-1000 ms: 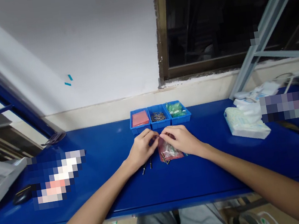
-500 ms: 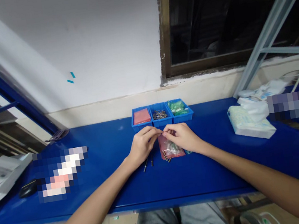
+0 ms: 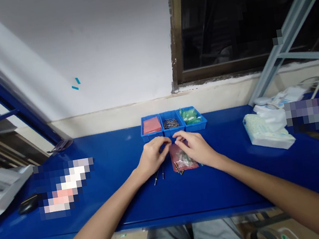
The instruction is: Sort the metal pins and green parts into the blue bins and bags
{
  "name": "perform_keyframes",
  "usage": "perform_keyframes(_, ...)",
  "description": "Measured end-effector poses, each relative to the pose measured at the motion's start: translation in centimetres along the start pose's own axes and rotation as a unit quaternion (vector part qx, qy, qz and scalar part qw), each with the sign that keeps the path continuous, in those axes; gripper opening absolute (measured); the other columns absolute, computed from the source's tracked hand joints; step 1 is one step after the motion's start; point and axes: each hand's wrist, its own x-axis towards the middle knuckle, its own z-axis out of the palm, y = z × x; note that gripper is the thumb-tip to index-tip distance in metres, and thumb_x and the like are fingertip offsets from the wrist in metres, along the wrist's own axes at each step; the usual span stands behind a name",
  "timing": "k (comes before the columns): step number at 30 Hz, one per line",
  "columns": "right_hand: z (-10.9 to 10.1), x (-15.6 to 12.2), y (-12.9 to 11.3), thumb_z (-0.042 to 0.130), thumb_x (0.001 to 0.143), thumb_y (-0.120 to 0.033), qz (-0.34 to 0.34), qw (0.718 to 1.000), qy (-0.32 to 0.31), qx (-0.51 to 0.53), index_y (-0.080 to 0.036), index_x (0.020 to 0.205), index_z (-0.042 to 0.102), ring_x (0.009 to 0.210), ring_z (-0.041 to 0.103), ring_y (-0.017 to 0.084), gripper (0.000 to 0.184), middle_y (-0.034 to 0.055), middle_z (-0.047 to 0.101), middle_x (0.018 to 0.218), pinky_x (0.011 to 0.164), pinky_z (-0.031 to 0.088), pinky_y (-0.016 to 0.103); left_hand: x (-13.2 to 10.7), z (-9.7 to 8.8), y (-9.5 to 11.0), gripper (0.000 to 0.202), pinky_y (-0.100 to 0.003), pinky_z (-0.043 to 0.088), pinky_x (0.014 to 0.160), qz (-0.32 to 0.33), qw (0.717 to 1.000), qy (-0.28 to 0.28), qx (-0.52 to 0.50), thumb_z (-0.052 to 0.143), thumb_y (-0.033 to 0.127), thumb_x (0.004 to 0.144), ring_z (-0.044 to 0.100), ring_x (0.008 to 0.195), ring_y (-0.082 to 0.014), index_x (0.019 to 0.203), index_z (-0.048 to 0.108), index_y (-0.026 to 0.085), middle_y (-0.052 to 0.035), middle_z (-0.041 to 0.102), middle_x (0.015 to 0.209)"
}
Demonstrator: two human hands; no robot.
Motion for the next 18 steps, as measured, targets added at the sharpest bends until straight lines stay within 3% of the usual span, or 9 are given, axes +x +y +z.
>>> perform_keyframes(3, 0.2, -0.2, 0.3, 0.052, 0.096, -0.019, -0.024, 0.999, -0.024, -0.039, -0.019, 0.107, 0.064, 0.098, 0.067, 0.021, 0.016, 0.0076, 0.072, 0.107, 0.086, 0.047, 0.031, 0.2, -0.1, 0.4, 0.009, -0.024, 0.052, 0.074, -0.033, 0.999, -0.009, -0.042, 0.059, 0.02, 0.096, 0.068, 0.078, -0.0138, 0.101, 0.066, 0.018, -0.0019, 0.073, 0.093)
perform_keyframes(6, 0.3, -0.4, 0.3, 0.051, 0.097, -0.02, -0.039, 0.997, -0.038, -0.062, -0.019, 0.098, 0.064, 0.094, 0.065, 0.021, 0.013, 0.0069, 0.071, 0.1, 0.083, 0.047, 0.031, 0.3, 0.0, 0.6, 0.008, -0.024, 0.052, 0.073, -0.055, 0.995, -0.021, -0.086, 0.06, 0.023, 0.096, 0.069, 0.08, -0.0144, 0.099, 0.066, 0.018, -0.002, 0.073, 0.091)
perform_keyframes(9, -0.1, 0.1, 0.5, 0.048, 0.099, -0.021, -0.055, 0.992, -0.025, -0.107, -0.019, 0.095, 0.063, 0.093, 0.062, 0.021, 0.016, 0.0065, 0.069, 0.096, 0.083, 0.047, 0.032, 0.5, -0.2, 0.4, 0.02, -0.023, 0.052, 0.068, -0.073, 0.992, -0.015, -0.101, 0.06, 0.027, 0.096, 0.068, 0.081, -0.0149, 0.113, 0.062, 0.018, -0.0043, 0.072, 0.094)
perform_keyframes(12, -0.9, 2.1, 1.1, 0.043, 0.101, -0.023, -0.068, 0.973, 0.0, -0.22, -0.016, 0.096, 0.064, 0.097, 0.059, 0.024, 0.022, 0.0101, 0.068, 0.097, 0.084, 0.046, 0.035, 0.8, -0.8, -0.1, 0.03, -0.022, 0.049, 0.063, -0.086, 0.994, -0.005, -0.075, 0.06, 0.028, 0.095, 0.062, 0.072, -0.0125, 0.122, 0.057, 0.016, -0.0023, 0.068, 0.087)
perform_keyframes(14, -1.5, 3.9, 1.7, 0.038, 0.102, -0.022, -0.079, 0.95, -0.007, -0.302, -0.014, 0.097, 0.064, 0.102, 0.057, 0.027, 0.028, 0.014, 0.067, 0.098, 0.081, 0.046, 0.037, 1.0, -1.5, -0.5, 0.022, -0.023, 0.047, 0.065, -0.078, 0.994, -0.041, -0.058, 0.059, 0.026, 0.096, 0.059, 0.068, -0.0112, 0.116, 0.062, 0.016, -0.0001, 0.066, 0.081)
perform_keyframes(18, -2.0, 5.9, 2.1, 0.04, 0.101, -0.024, -0.083, 0.925, -0.026, -0.371, -0.011, 0.1, 0.065, 0.106, 0.054, 0.031, 0.028, 0.0178, 0.064, 0.101, 0.075, 0.047, 0.037, 1.5, -3.4, -1.5, 0.017, -0.022, 0.044, 0.063, -0.088, 0.966, -0.216, -0.111, 0.064, 0.028, 0.092, 0.057, 0.066, -0.011, 0.104, 0.07, 0.018, 0.0006, 0.064, 0.076)
